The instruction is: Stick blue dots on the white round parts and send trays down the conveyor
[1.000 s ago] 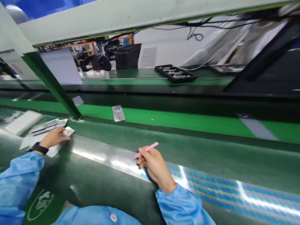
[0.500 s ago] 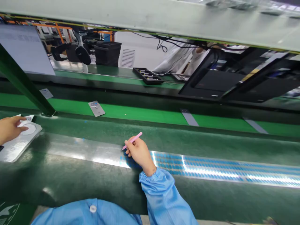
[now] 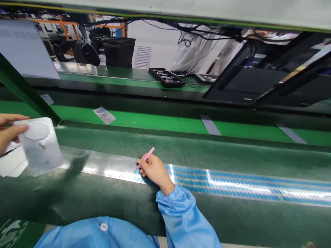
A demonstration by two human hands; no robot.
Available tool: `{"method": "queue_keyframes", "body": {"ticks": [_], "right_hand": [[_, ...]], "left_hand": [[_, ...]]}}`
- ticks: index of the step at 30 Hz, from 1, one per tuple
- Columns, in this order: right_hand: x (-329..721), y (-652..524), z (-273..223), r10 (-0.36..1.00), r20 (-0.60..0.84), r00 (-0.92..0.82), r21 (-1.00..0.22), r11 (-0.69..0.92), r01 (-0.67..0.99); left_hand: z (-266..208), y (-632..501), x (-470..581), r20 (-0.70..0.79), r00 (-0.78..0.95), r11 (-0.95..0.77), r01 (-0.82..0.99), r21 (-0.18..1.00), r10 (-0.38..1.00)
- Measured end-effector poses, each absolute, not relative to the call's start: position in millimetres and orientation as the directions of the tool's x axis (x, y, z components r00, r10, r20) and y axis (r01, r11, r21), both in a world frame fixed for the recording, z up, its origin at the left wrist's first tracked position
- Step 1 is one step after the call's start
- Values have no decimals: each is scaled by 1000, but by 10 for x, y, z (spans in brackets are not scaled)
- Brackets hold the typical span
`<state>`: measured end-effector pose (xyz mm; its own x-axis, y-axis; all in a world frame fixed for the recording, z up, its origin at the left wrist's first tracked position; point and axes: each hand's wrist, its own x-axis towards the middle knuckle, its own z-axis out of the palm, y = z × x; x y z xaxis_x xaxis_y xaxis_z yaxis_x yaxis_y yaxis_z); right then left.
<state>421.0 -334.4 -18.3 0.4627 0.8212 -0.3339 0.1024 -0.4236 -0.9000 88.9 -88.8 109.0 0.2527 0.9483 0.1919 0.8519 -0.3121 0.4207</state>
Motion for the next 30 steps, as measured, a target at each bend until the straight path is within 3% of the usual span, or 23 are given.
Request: {"method": "queue_keyframes", "body": {"ticks": [1,4,7,11,16,22,30], "right_hand": [[4213,-3347,-188,827,-332,454,-900,-422,109],[4217,-3353,-203,835,-334,438,-899,-422,119],[4209,-3347,-196,828,-348,440,-904,-421,76],[4215,-3336,-173,830,-367,420,-922,-385,-45],[4255,-3346,-150,832,-388,396,-921,-370,-124],[4138,-3300,-55,842,-305,444,-940,-341,1],[3950,-3112,-181,820,-394,415,-886,-459,65]], "left_hand": [[1076,-1060,1084,141,272,-305,793,527,952],[840,-1458,1649,-19,550,-378,598,706,835],[419,-1699,2090,-105,742,-418,481,770,662],[-39,-1935,2388,-20,832,-601,416,682,554],[-202,-2082,2345,14,906,-769,352,534,424],[-212,-2114,2283,-37,917,-793,362,490,396],[-251,-2140,2284,-9,924,-811,341,475,383]]}}
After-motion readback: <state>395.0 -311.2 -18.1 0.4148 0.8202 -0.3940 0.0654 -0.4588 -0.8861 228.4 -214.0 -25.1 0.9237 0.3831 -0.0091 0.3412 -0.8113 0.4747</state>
